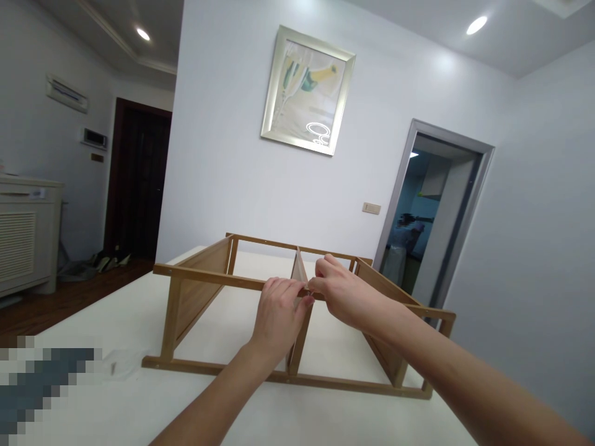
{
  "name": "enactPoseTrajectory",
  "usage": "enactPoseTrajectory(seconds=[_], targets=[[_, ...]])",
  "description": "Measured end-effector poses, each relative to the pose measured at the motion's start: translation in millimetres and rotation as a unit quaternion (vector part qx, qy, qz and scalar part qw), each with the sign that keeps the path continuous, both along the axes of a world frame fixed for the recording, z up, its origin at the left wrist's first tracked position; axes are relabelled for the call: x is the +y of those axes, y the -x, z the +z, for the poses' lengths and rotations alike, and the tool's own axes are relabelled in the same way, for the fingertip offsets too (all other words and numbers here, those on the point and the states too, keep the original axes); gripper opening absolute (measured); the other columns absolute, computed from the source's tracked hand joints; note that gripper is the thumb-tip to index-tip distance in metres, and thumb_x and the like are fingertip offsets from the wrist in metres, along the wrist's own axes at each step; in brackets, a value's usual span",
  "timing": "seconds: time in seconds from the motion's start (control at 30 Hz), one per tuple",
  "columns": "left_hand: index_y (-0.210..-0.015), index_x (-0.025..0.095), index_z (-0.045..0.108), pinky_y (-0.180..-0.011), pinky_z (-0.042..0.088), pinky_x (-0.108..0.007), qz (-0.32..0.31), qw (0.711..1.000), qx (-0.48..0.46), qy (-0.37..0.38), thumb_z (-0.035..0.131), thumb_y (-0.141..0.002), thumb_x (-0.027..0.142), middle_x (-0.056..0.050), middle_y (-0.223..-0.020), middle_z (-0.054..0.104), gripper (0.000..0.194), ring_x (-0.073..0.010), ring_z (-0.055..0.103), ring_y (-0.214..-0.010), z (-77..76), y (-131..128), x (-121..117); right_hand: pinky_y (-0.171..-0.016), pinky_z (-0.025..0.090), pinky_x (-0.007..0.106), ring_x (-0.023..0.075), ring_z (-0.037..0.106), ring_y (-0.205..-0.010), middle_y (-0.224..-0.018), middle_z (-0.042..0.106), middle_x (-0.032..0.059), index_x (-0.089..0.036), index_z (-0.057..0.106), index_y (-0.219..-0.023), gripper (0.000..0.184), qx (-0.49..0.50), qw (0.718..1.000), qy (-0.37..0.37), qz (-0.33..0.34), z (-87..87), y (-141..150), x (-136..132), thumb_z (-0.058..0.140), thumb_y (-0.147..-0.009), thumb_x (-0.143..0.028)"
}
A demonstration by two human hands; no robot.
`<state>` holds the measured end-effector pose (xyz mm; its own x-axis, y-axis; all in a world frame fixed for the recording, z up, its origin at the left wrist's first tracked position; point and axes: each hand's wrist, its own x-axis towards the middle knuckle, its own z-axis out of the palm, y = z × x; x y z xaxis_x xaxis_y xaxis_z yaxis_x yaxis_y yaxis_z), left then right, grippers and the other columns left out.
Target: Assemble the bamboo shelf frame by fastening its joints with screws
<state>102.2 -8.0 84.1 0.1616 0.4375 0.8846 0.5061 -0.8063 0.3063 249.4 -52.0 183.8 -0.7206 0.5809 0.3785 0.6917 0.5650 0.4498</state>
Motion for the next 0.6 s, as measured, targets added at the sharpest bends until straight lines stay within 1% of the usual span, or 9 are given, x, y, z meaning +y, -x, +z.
enactPoseTrajectory(seconds=[0.07, 0.17, 0.4, 0.5, 0.6], targets=[[-0.093, 0.021, 0.064, -0.087, 0.042, -0.043, 0.001, 1.0, -0.002, 0.002, 0.055, -0.091, 0.027, -0.004, -0.089, 0.071, 0.011, -0.0212, 0.062, -0.085, 0.5, -0.1, -0.5, -0.059, 0.036, 0.029, 0.0182, 0.042, -0.078, -0.076, 0.045, 0.0046, -0.017, 0.059, -0.068, 0.023, 0.02, 1.0, 0.013, -0.009, -0.8, -1.7, 0.8, 0.057, -0.082, 0.002], [-0.091, 0.021, 0.065, -0.085, 0.043, -0.043, 0.002, 1.0, -0.003, 0.001, 0.055, -0.091, 0.028, -0.004, -0.087, 0.072, 0.012, -0.0214, 0.062, -0.084, 1.5, -0.4, -0.8, -0.06, 0.036, 0.029, 0.0177, 0.042, -0.077, -0.077, 0.046, 0.0047, -0.017, 0.058, -0.068, 0.024, 0.038, 0.999, 0.011, -0.004, -3.9, -4.2, 2.3, 0.055, -0.085, -0.001], [-0.094, 0.021, 0.066, -0.085, 0.044, -0.043, 0.007, 1.0, -0.003, 0.003, 0.061, -0.088, 0.026, -0.004, -0.089, 0.072, 0.009, -0.022, 0.063, -0.085, 0.4, -1.2, 2.0, -0.065, 0.037, 0.032, 0.0188, 0.041, -0.077, -0.076, 0.047, 0.0054, -0.016, 0.061, -0.074, 0.025, 0.019, 0.999, -0.024, 0.019, -9.1, -9.0, 2.4, 0.048, -0.084, 0.003], [-0.095, 0.022, 0.065, -0.085, 0.044, -0.043, 0.011, 1.0, -0.002, -0.003, 0.061, -0.087, 0.024, -0.003, -0.089, 0.072, 0.01, -0.0218, 0.063, -0.085, 0.4, -1.4, 1.6, -0.067, 0.037, 0.033, 0.0194, 0.04, -0.077, -0.078, 0.048, 0.006, -0.015, 0.063, -0.082, 0.027, 0.021, 0.999, -0.041, 0.028, -16.4, -14.8, 1.6, 0.044, -0.084, 0.005], [-0.095, 0.021, 0.065, -0.086, 0.044, -0.042, 0.019, 1.0, 0.001, -0.006, 0.062, -0.087, 0.023, -0.003, -0.09, 0.072, 0.009, -0.0214, 0.063, -0.086, 0.7, -1.8, 0.4, -0.067, 0.038, 0.033, 0.0198, 0.041, -0.077, -0.079, 0.049, 0.0066, -0.014, 0.062, -0.087, 0.029, 0.025, 0.997, -0.061, 0.032, -27.5, -21.3, 1.1, 0.039, -0.088, 0.004]])
